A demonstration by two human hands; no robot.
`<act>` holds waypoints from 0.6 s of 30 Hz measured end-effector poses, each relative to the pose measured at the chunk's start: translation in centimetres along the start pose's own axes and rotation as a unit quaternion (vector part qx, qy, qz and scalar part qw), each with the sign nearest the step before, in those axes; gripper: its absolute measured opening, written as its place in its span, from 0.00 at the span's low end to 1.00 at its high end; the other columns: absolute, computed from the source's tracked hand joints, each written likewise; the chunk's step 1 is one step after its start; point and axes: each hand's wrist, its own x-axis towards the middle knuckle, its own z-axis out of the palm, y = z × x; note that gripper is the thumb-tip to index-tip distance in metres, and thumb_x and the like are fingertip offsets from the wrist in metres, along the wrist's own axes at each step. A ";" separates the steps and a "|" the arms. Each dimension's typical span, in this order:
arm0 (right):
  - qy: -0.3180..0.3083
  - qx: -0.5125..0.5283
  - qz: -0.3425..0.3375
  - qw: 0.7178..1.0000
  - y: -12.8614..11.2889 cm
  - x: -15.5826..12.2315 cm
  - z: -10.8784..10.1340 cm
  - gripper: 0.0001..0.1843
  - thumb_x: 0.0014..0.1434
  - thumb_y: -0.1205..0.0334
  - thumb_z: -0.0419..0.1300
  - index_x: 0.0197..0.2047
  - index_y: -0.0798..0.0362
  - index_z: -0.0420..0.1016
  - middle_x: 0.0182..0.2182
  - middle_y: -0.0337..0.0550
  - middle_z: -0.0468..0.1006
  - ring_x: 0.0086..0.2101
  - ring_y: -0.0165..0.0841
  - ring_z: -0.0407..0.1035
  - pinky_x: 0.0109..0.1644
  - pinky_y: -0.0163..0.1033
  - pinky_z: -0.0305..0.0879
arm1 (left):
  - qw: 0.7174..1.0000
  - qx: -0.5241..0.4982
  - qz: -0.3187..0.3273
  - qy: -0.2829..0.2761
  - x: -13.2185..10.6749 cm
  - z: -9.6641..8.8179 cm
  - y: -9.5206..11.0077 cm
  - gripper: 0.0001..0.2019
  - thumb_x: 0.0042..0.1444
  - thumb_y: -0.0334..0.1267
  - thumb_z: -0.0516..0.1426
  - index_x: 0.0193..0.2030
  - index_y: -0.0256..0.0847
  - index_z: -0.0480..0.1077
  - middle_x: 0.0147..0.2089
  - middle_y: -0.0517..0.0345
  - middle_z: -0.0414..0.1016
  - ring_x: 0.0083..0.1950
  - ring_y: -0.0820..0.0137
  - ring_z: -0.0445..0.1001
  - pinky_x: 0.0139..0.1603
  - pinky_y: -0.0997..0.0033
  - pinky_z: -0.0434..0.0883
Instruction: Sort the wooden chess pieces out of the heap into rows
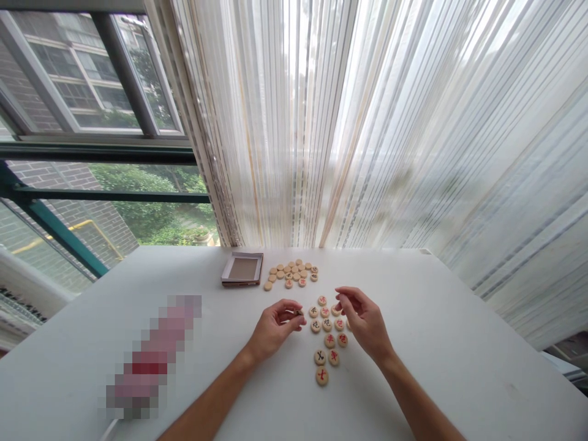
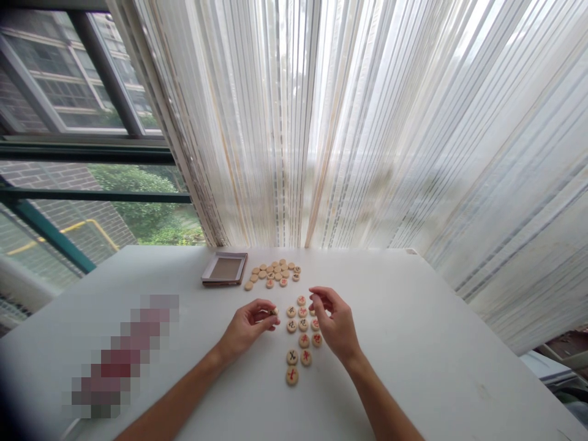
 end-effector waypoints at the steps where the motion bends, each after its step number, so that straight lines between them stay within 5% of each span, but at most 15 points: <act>1: 0.001 0.000 0.000 1.000 0.1 0.0 0.0 0.16 0.64 0.50 0.58 0.47 0.53 0.74 0.36 0.46 0.80 0.34 0.36 0.76 0.38 0.40 0.74 | 1.000 0.000 0.002 0.005 0.0 -0.1 0.0 0.14 0.51 0.42 0.68 0.40 0.37 0.73 0.33 0.56 0.80 0.37 0.64 0.82 0.39 0.66 0.78; 8: -0.001 -0.005 -0.004 1.000 0.1 -0.1 0.2 0.16 0.64 0.50 0.58 0.46 0.53 0.75 0.35 0.47 0.80 0.34 0.36 0.77 0.39 0.40 0.74 | 0.999 0.014 -0.007 0.048 0.1 -0.4 0.3 0.17 0.54 0.48 0.65 0.39 0.34 0.75 0.33 0.53 0.80 0.32 0.63 0.82 0.34 0.66 0.80; 18: -0.044 -0.037 -0.014 0.998 -0.5 -0.5 0.7 0.12 0.66 0.54 0.56 0.45 0.51 0.75 0.38 0.45 0.79 0.35 0.36 0.76 0.37 0.38 0.73 | 1.000 -0.012 -0.012 0.005 0.1 -0.2 0.4 0.21 0.59 0.47 0.61 0.54 0.35 0.74 0.47 0.45 0.80 0.48 0.55 0.81 0.48 0.57 0.78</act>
